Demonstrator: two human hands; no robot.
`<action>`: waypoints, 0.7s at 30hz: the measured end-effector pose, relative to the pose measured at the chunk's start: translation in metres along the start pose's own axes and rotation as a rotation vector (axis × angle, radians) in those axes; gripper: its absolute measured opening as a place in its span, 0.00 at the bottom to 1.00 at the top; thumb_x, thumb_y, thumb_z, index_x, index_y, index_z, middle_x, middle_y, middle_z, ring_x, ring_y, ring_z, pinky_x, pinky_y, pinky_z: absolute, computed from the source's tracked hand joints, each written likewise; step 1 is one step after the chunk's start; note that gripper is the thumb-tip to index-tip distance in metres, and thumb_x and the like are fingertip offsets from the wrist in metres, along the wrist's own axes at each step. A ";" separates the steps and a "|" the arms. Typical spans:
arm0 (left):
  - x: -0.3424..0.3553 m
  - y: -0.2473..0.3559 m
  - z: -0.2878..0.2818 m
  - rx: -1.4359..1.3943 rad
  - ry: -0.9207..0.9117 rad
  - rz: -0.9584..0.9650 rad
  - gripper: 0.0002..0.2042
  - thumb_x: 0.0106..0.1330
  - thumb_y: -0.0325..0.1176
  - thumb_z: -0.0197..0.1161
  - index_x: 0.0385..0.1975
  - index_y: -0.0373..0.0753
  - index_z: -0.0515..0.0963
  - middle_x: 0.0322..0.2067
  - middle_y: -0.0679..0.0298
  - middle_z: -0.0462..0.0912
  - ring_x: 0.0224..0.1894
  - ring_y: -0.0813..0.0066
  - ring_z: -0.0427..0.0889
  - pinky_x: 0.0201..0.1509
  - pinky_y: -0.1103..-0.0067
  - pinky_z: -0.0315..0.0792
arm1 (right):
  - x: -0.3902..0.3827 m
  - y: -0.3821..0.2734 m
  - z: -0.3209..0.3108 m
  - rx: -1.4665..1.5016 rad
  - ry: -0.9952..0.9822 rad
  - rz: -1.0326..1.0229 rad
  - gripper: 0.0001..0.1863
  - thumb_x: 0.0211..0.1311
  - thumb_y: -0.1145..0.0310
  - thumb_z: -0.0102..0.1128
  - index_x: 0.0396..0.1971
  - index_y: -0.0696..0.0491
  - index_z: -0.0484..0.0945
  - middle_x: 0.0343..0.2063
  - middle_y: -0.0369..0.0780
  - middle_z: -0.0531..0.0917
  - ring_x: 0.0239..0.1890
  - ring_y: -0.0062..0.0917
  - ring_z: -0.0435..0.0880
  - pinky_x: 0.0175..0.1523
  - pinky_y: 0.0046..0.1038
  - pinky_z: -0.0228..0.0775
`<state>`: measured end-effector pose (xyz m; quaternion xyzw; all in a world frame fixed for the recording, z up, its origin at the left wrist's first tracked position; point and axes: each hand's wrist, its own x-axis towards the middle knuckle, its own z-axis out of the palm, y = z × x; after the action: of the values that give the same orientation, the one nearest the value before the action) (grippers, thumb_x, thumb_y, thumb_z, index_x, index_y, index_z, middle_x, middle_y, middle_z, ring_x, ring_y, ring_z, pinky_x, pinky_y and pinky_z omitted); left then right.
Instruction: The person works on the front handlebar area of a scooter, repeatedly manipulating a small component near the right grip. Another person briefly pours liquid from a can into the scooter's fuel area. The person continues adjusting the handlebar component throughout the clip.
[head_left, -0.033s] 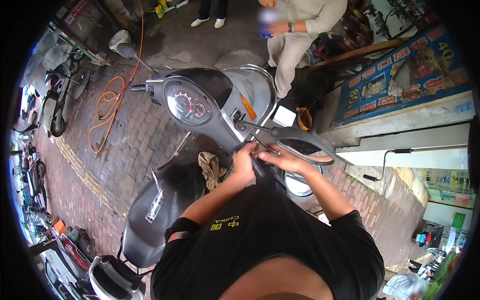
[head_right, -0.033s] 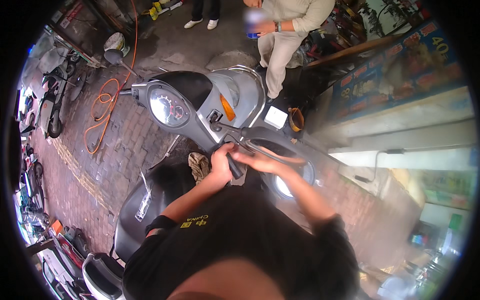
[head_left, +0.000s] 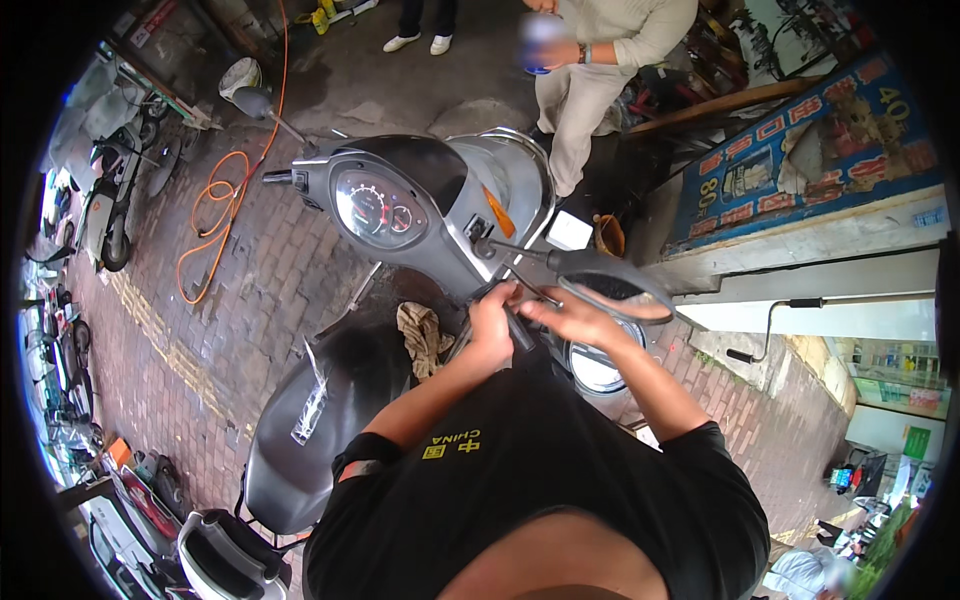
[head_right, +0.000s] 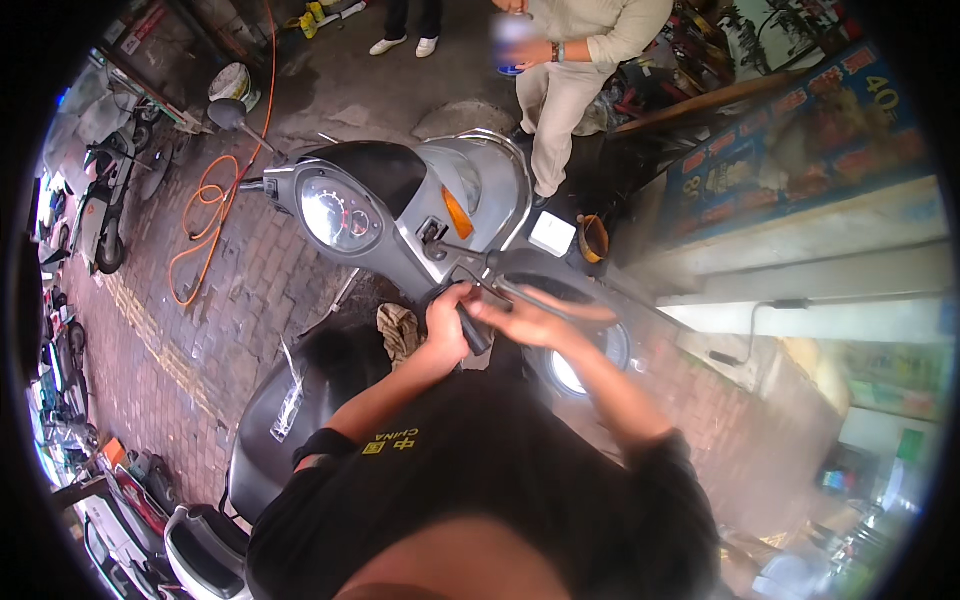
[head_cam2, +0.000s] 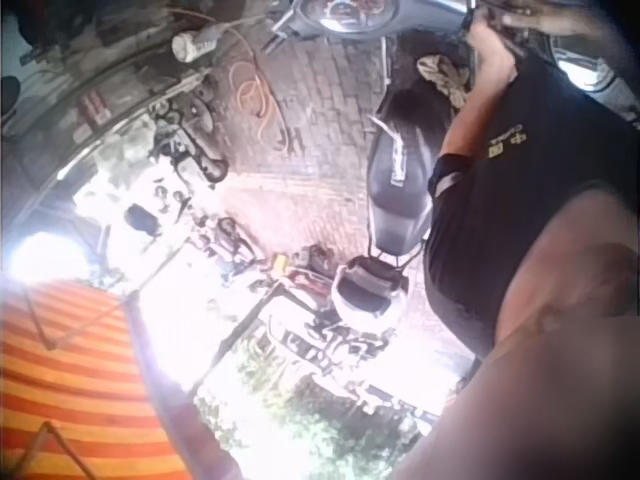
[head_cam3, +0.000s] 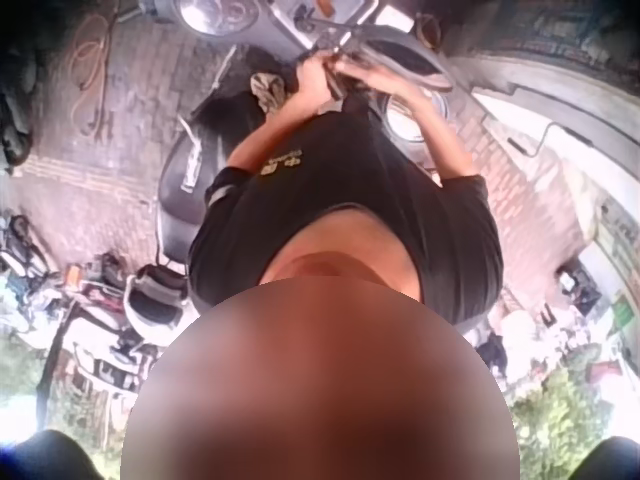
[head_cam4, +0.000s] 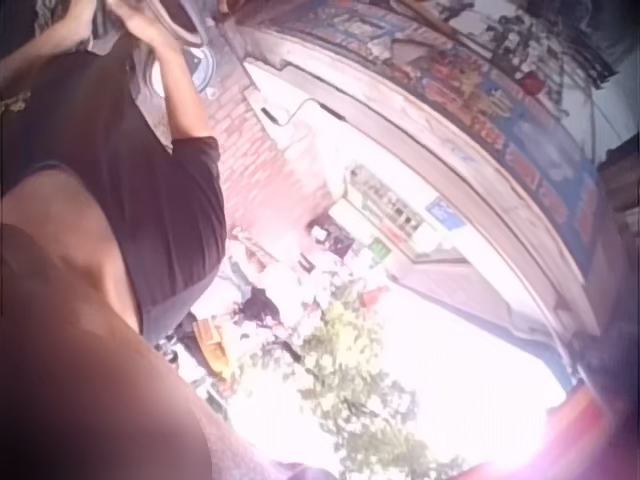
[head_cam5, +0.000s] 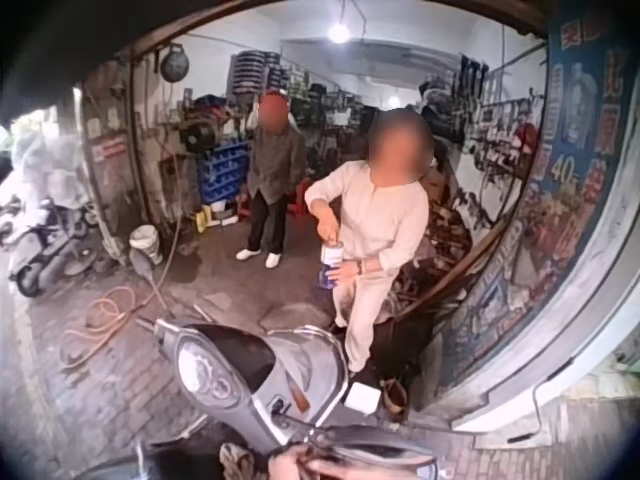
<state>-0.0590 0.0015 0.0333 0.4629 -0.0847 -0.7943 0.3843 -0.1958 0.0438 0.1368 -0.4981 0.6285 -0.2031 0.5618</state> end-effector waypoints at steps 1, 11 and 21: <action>0.008 -0.001 -0.006 0.096 -0.056 0.029 0.09 0.62 0.34 0.64 0.34 0.35 0.83 0.32 0.63 0.84 0.35 0.70 0.81 0.42 0.75 0.73 | -0.011 -0.019 0.004 -0.289 0.066 0.046 0.54 0.56 0.39 0.66 0.69 0.64 0.56 0.54 0.57 0.79 0.57 0.50 0.80 0.62 0.39 0.72; 0.002 0.004 -0.013 0.380 -0.105 0.176 0.09 0.63 0.30 0.62 0.36 0.30 0.82 0.32 0.64 0.84 0.37 0.71 0.81 0.46 0.73 0.75 | 0.005 -0.022 -0.004 -0.033 -0.075 -0.025 0.45 0.60 0.43 0.66 0.66 0.62 0.63 0.54 0.51 0.80 0.57 0.38 0.80 0.64 0.36 0.69; 0.013 -0.018 -0.021 0.640 -0.292 0.534 0.11 0.65 0.33 0.61 0.39 0.32 0.81 0.35 0.62 0.83 0.38 0.69 0.81 0.43 0.74 0.75 | 0.000 -0.003 -0.001 -0.261 0.139 0.092 0.50 0.53 0.38 0.70 0.67 0.57 0.64 0.51 0.52 0.82 0.54 0.50 0.81 0.61 0.39 0.72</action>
<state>-0.0554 0.0102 0.0039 0.4034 -0.4963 -0.6581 0.3974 -0.1955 0.0426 0.1397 -0.5221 0.7091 -0.1279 0.4563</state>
